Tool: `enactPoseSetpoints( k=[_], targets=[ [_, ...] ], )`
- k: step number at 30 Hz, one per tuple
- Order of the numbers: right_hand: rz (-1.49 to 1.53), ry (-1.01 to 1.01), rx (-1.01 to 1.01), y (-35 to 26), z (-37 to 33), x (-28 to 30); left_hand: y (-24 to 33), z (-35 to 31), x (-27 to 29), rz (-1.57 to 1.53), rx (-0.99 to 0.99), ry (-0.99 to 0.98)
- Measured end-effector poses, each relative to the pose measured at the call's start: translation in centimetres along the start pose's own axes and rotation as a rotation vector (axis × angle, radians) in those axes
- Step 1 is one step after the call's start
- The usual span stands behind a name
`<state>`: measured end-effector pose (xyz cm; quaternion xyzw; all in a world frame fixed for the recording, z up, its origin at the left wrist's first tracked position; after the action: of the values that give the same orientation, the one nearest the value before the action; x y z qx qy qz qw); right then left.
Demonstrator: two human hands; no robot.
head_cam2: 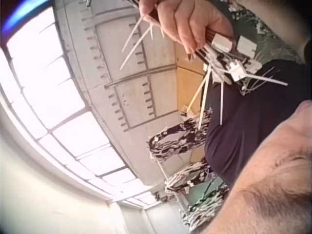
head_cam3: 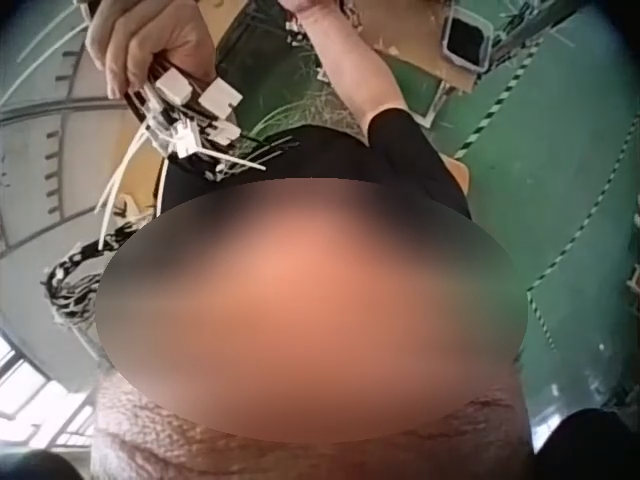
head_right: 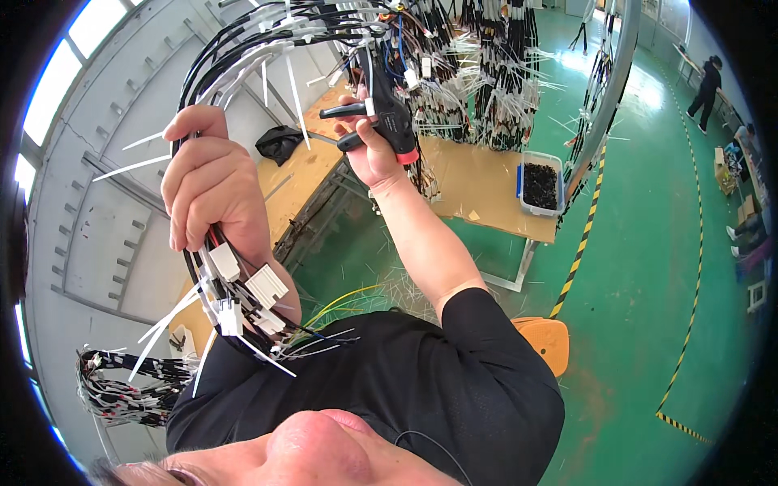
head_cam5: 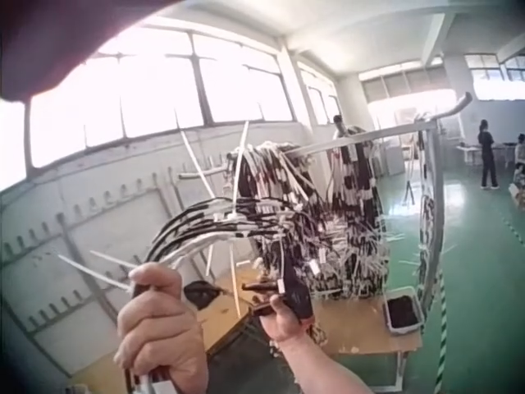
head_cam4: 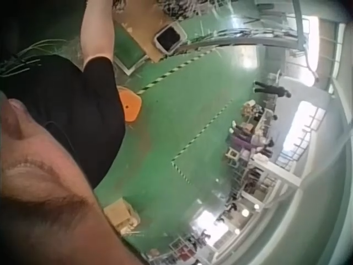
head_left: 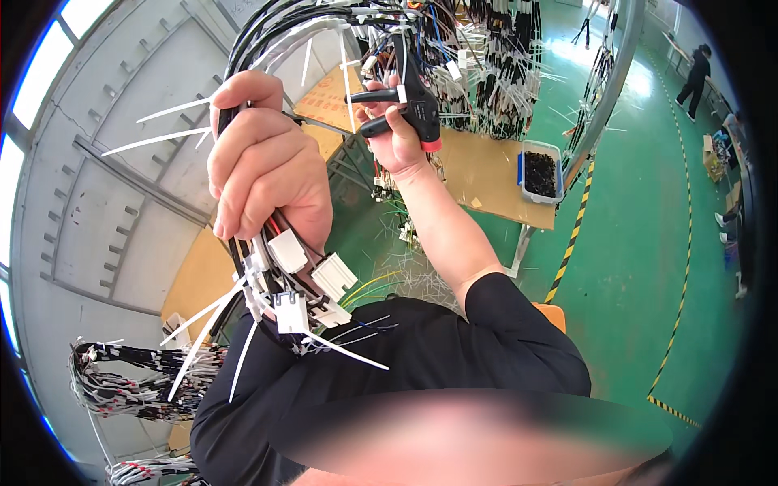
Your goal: Bundling and securing wire harnesses using zip ties and a cable tie gun.
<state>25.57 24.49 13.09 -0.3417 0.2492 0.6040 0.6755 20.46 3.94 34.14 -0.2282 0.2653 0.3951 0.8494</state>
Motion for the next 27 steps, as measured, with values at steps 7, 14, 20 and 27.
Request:
enactPoseSetpoints(
  k=[7,14,20,27],
  targets=[
    [-0.214,0.025,0.084,-2.6,-0.5,0.1,0.8,-1.1,0.5,-0.004,0.026,0.032],
    [-0.444,-0.008,0.195,-4.3,0.2,-3.6,0.5,-3.2,-0.4,0.026,0.050,0.080],
    [-0.425,0.024,0.129,-4.3,-0.4,-2.6,-0.1,-4.2,0.4,0.038,0.155,0.118],
    [-0.452,-0.077,0.061,-4.0,-0.2,-4.4,0.8,-4.3,-0.8,0.011,0.084,0.120]
  ],
)
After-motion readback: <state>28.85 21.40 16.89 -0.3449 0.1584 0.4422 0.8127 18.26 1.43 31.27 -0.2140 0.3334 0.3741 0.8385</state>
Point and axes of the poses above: each hand's wrist, its own z-axis towards the middle knuckle, its own x-axis out of the back of the hand, y = z × x, the point moved 6 cm from there along z, towards the middle knuckle
